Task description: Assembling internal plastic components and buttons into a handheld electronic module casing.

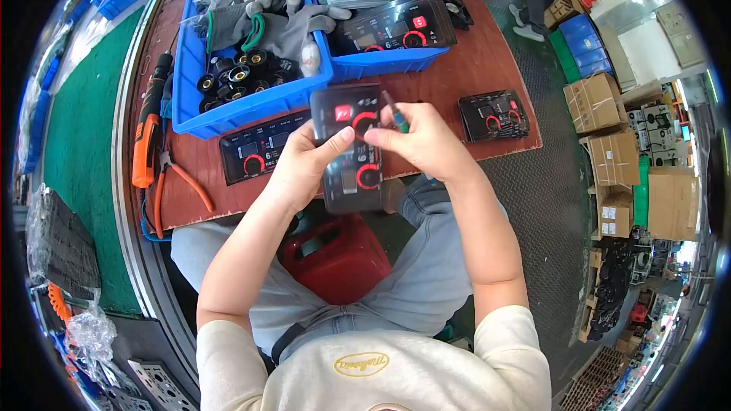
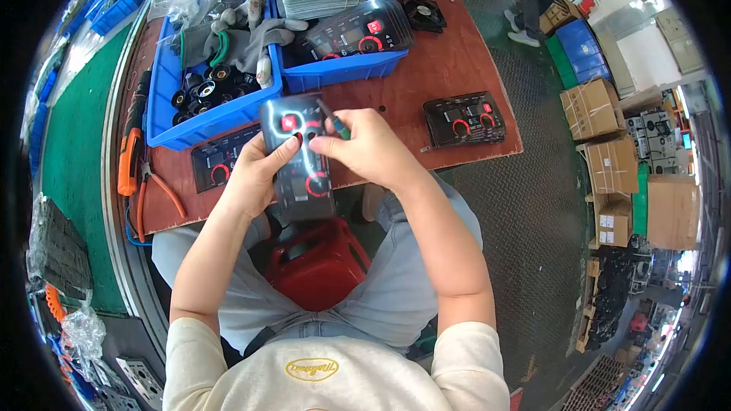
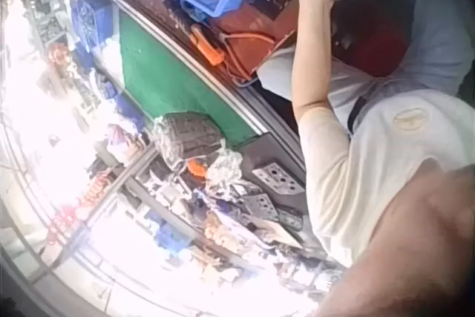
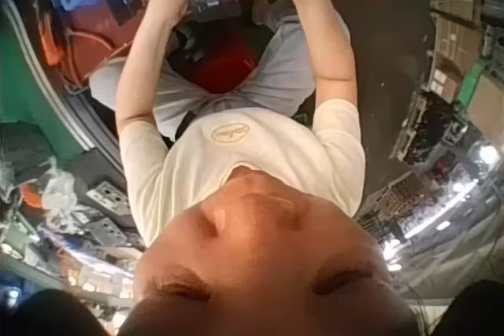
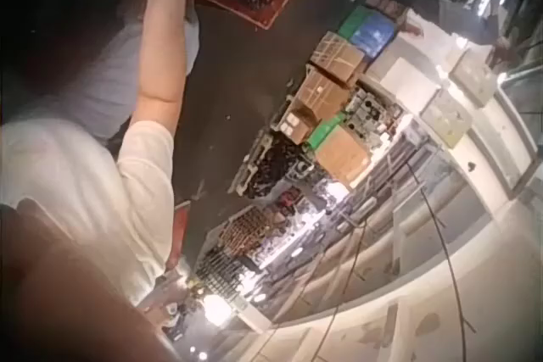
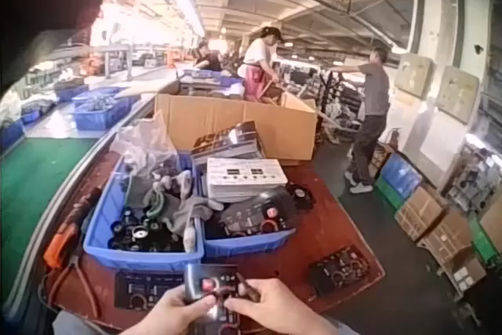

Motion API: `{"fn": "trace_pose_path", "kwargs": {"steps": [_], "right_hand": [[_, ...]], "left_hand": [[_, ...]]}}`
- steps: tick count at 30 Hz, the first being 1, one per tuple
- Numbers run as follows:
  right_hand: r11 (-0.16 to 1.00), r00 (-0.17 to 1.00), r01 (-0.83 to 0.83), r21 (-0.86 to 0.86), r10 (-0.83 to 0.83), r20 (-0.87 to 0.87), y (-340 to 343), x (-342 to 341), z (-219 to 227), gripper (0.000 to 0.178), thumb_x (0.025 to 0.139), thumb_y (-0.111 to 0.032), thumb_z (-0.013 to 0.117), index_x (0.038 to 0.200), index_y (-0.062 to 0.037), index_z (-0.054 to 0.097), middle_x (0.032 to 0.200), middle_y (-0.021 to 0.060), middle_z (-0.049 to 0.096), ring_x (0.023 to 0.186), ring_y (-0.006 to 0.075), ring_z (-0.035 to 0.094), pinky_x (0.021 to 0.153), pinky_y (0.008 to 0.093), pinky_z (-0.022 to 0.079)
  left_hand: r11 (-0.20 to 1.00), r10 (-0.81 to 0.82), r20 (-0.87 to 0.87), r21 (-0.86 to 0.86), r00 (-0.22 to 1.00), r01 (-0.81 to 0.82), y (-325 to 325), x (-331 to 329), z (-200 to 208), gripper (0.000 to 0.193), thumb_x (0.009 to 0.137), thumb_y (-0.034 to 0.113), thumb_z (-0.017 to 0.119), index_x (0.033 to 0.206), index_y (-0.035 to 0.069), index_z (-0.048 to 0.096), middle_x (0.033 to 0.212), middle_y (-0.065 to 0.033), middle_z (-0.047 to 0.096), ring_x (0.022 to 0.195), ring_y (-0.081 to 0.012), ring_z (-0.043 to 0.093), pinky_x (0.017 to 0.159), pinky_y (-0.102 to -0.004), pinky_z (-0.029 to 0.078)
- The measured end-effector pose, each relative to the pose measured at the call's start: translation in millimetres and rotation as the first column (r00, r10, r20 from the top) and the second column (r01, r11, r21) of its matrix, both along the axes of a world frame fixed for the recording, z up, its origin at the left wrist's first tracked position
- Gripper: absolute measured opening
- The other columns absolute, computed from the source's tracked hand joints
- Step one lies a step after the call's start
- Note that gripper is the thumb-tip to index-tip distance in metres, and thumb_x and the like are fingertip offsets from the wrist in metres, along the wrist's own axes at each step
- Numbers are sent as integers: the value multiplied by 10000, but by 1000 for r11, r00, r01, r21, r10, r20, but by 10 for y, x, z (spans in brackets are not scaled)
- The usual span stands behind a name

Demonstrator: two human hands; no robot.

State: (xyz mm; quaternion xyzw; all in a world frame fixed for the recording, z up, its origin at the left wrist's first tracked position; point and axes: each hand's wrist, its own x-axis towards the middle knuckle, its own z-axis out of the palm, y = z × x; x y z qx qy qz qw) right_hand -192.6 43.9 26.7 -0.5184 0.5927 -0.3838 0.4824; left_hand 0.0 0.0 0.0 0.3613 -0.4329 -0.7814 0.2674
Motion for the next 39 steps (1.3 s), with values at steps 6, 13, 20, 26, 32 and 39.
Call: {"fn": "trace_pose_path", "kwargs": {"steps": [6,13,20,26,32,39], "right_hand": [[983,972,141,115,-160,171,-29,-153,1,233,825,-230,734,860,-41,603,733,19,617,621,98,538,571,274,426],[928,719,-70,-367,-208,-663,176,105,73,168,910,-224,571,875,-69,515,738,111,607,721,320,629,589,440,477],[902,570,-255,-348,-150,-808,190,184,-19,124,874,-200,602,848,-93,543,683,79,611,686,257,638,545,390,480],[890,517,-227,-396,-235,-823,158,274,-178,108,877,-190,580,846,-88,563,659,107,621,634,294,636,529,419,478],[963,665,-131,-234,-90,-741,167,186,78,228,874,-263,595,920,-40,586,773,115,637,707,276,644,612,375,498],[993,987,-10,-121,29,157,83,-61,-73,184,830,-61,657,994,19,639,883,41,647,810,118,605,748,280,483]], "left_hand": [[983,-172,-112,50,979,179,109,-30,-103,241,928,111,584,1142,1,595,1024,-113,671,923,-214,668,834,-366,551],[986,1,113,-169,994,18,-5,10,-275,231,925,115,597,1130,9,613,999,-75,678,875,-140,660,783,-302,560],[968,74,89,-248,993,-50,12,-7,-212,181,909,140,638,1045,23,665,897,-8,680,733,-45,592,610,-214,481],[857,147,202,-514,968,-23,144,-83,-150,148,926,98,595,996,-11,667,803,17,653,749,-27,523,667,-230,462],[948,162,89,-289,983,-130,79,-44,-99,160,928,116,598,1018,-1,661,844,-21,687,720,-52,594,612,-228,487],[976,62,-229,219,971,-10,109,-55,82,252,915,149,612,1137,33,582,1043,-120,661,946,-262,672,827,-417,567]]}}
